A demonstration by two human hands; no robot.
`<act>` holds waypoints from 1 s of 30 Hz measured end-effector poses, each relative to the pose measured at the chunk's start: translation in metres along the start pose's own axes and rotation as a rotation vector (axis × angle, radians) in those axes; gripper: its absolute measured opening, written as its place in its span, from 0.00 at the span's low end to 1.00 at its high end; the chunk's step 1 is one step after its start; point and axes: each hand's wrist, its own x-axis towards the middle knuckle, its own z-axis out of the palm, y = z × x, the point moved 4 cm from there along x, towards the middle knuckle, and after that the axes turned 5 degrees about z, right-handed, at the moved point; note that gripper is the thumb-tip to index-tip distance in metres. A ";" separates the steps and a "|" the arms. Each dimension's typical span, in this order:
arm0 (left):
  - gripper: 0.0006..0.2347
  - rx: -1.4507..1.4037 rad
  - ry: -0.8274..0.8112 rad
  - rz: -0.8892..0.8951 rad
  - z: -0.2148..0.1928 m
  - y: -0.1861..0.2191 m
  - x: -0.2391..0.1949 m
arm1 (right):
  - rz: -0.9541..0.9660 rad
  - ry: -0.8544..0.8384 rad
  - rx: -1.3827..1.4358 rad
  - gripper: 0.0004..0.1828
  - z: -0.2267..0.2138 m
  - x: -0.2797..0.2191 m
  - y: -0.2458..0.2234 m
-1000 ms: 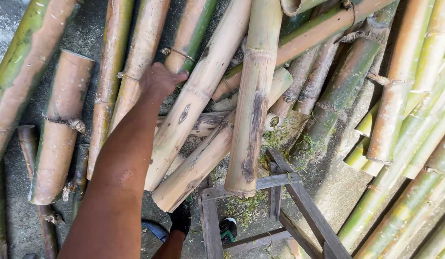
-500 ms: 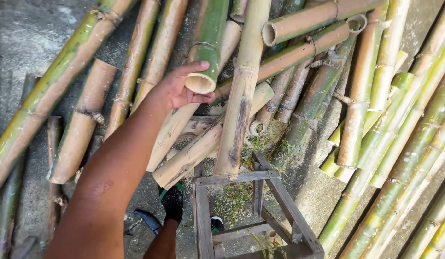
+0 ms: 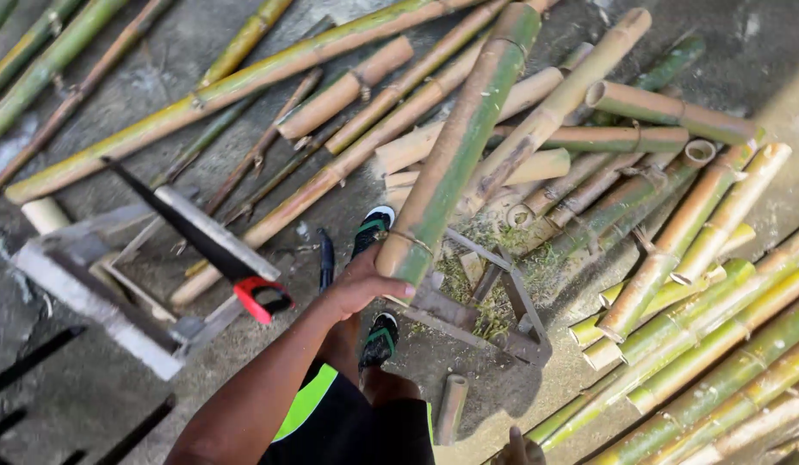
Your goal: Cutting and measuring bamboo stalks using a saw and machete.
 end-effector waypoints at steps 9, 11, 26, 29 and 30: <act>0.41 -0.267 0.138 0.059 0.039 -0.084 -0.272 | 0.073 -0.792 0.053 0.22 0.234 -0.145 -0.256; 0.41 -0.235 0.148 0.004 0.035 -0.113 -0.314 | 0.226 -1.171 0.396 0.22 0.233 -0.099 -0.202; 0.58 0.282 -0.310 -0.249 -0.137 -0.176 -0.525 | 0.312 -0.722 -0.050 0.38 0.323 -0.320 -0.088; 0.54 0.721 -0.727 -0.306 -0.195 -0.222 -0.533 | 0.265 -0.650 -0.164 0.33 0.354 -0.370 -0.067; 0.54 0.728 -0.754 -0.325 -0.216 -0.229 -0.532 | 0.282 -0.633 -0.139 0.33 0.348 -0.380 -0.047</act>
